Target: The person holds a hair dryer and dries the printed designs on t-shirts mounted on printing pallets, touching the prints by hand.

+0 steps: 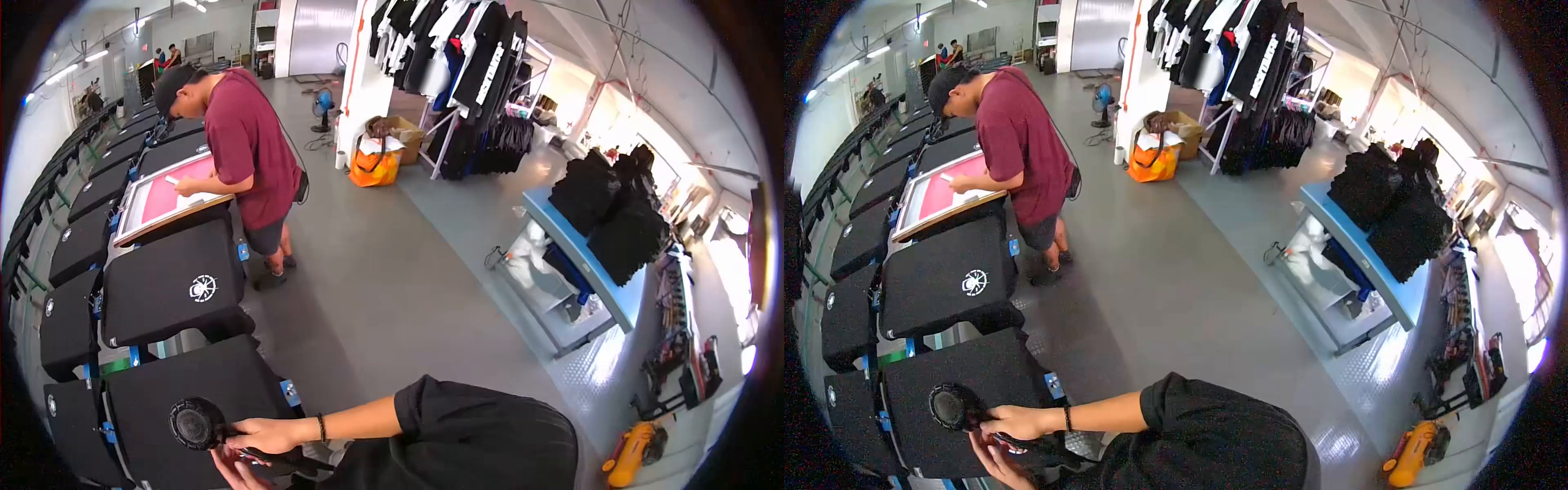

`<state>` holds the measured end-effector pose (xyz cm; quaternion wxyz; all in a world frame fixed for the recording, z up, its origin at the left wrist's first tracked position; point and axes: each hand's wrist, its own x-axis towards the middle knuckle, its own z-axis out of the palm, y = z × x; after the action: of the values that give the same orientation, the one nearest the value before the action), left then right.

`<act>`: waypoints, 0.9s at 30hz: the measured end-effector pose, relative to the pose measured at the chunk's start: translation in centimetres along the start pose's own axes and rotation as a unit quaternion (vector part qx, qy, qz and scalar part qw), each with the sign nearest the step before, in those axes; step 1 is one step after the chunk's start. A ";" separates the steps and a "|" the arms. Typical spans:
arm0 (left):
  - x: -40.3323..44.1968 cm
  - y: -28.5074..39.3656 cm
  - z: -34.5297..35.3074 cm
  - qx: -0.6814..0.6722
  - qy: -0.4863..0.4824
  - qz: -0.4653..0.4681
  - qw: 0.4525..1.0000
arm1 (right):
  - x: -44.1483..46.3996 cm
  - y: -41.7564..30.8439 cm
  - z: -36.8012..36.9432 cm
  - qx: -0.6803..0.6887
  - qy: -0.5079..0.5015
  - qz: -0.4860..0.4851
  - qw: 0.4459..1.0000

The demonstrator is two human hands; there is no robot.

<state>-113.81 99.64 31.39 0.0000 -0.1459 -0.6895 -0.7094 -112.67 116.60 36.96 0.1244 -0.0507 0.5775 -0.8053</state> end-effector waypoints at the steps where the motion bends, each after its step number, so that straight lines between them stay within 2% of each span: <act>1: 0.3 0.4 0.3 0.007 -0.014 0.007 1.000 | 1.0 1.1 0.0 -0.025 0.014 -0.028 0.999; 2: 0.6 2.1 0.7 0.020 -0.039 -0.006 0.999 | 1.7 1.9 -0.3 -0.055 0.033 -0.053 0.997; 3: 1.4 3.4 0.6 0.052 -0.087 0.041 0.994 | 2.2 1.7 -0.2 -0.100 0.036 -0.059 0.993; 5: 2.9 2.6 -1.6 0.034 -0.128 -0.007 0.991 | 3.1 0.9 0.4 -0.168 0.038 -0.078 0.982; 6: 3.4 3.3 -1.5 0.060 -0.081 0.058 0.993 | 3.6 -0.5 0.3 -0.159 0.033 -0.083 0.983; 7: 3.9 2.6 -1.4 0.073 -0.077 0.055 0.993 | 3.9 -2.0 -0.1 -0.286 0.005 -0.077 0.955; 8: 4.0 1.1 -1.4 0.073 -0.023 0.072 0.994 | 4.2 -2.8 0.1 -0.404 -0.032 -0.072 0.911; 9: 3.8 2.0 -2.0 0.084 -0.019 0.057 0.995 | 5.1 -0.9 -0.3 -0.341 -0.029 -0.133 0.930; 10: 3.5 3.0 -2.8 0.095 -0.015 0.041 0.994 | 4.4 -1.6 -1.1 -0.408 -0.033 -0.225 0.884; 11: 4.3 5.5 -2.6 0.109 -0.055 -0.018 0.992 | 3.9 -2.1 -1.0 -0.383 -0.002 -0.220 0.897; 12: 4.2 6.1 -2.2 0.179 -0.039 0.018 0.983 | 3.9 -2.7 -1.8 -0.352 -0.053 -0.158 0.921; 13: 3.2 7.7 -1.8 0.173 0.037 -0.150 0.973 | 3.7 -3.5 -2.7 -0.363 -0.058 -0.132 0.921; 14: 2.6 6.5 -2.5 0.141 0.052 -0.119 0.981 | 3.6 -2.0 -3.5 -0.346 0.028 -0.177 0.921; 15: 2.4 7.8 -2.0 0.039 0.078 -0.163 0.983 | 4.2 1.2 -5.9 -0.442 0.064 -0.203 0.871; 16: 1.9 7.5 -3.0 0.036 0.082 -0.180 0.980 | 3.8 0.5 -7.0 -0.500 0.112 -0.176 0.840; 17: 1.5 7.2 -4.4 0.030 0.061 -0.208 0.976 | 4.1 2.6 -9.2 -0.479 0.138 -0.105 0.860; 19: 0.4 7.8 -4.7 -0.044 0.064 -0.241 0.967 | 3.8 5.2 -12.2 -0.511 0.192 -0.096 0.832; 23: 1.2 8.8 -3.0 -0.052 0.141 -0.271 0.951 | 8.1 8.5 -14.8 -0.551 0.117 -0.084 0.822; 25: 1.4 8.9 -2.8 0.019 0.109 -0.288 0.951 | 10.2 9.5 -15.4 -0.596 0.102 -0.075 0.793; 27: 1.6 9.4 -1.8 0.015 0.110 -0.299 0.948 | 11.5 10.7 -16.5 -0.619 0.100 -0.079 0.775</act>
<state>-113.86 97.73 40.89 -0.1337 0.1461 -0.7078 -0.6781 -125.98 125.49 20.73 -0.0559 -0.0813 0.9545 -0.2815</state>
